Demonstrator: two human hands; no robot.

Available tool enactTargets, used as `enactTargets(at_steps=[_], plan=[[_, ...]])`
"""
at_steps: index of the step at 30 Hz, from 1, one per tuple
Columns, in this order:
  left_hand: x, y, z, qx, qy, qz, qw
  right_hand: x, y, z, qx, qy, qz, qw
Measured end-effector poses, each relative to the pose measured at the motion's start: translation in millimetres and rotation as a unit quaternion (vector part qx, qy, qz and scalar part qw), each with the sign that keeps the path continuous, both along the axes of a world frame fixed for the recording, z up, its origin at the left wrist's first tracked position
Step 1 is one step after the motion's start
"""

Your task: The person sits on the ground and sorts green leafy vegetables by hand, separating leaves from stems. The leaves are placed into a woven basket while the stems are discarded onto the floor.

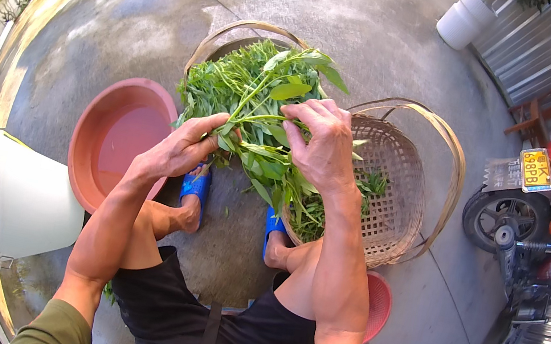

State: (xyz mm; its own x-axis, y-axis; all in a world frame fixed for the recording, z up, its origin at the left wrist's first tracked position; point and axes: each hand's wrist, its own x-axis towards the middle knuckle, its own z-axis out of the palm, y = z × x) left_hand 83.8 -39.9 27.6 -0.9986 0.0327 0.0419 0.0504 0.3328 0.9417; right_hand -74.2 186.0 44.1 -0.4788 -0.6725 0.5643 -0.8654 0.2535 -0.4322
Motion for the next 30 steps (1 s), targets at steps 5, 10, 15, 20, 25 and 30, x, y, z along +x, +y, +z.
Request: enactTargets(at_steps=[5,10,15,20,25,30], plan=[[-2.2,-4.5,-9.9,0.038,-0.013,-0.004,0.999,0.3,0.7,-10.7,0.048,-0.044,0.016,0.998],[-2.2,-1.9,9.9,0.042,-0.072,0.025,0.996,0.8,1.3,-10.4,0.039,-0.028,-0.013,0.999],[-5.4,-3.8,5.2,0.078,-0.070,0.068,0.992,0.8,2.7,-8.0,0.044,-0.020,-0.042,0.998],[-9.7,-15.2,-15.8,-0.016,-0.027,0.090,0.995,-3.8,9.3,-11.8,0.077,0.029,-0.077,0.994],[-9.3,-16.7,-5.9,0.042,-0.088,0.108,0.989,-5.5,16.9,-5.5,0.014,-0.071,-0.088,0.993],[-9.7,-14.2,-7.9,0.036,-0.090,0.093,0.991,-1.5,7.6,-9.7,-0.016,-0.051,-0.088,0.995]])
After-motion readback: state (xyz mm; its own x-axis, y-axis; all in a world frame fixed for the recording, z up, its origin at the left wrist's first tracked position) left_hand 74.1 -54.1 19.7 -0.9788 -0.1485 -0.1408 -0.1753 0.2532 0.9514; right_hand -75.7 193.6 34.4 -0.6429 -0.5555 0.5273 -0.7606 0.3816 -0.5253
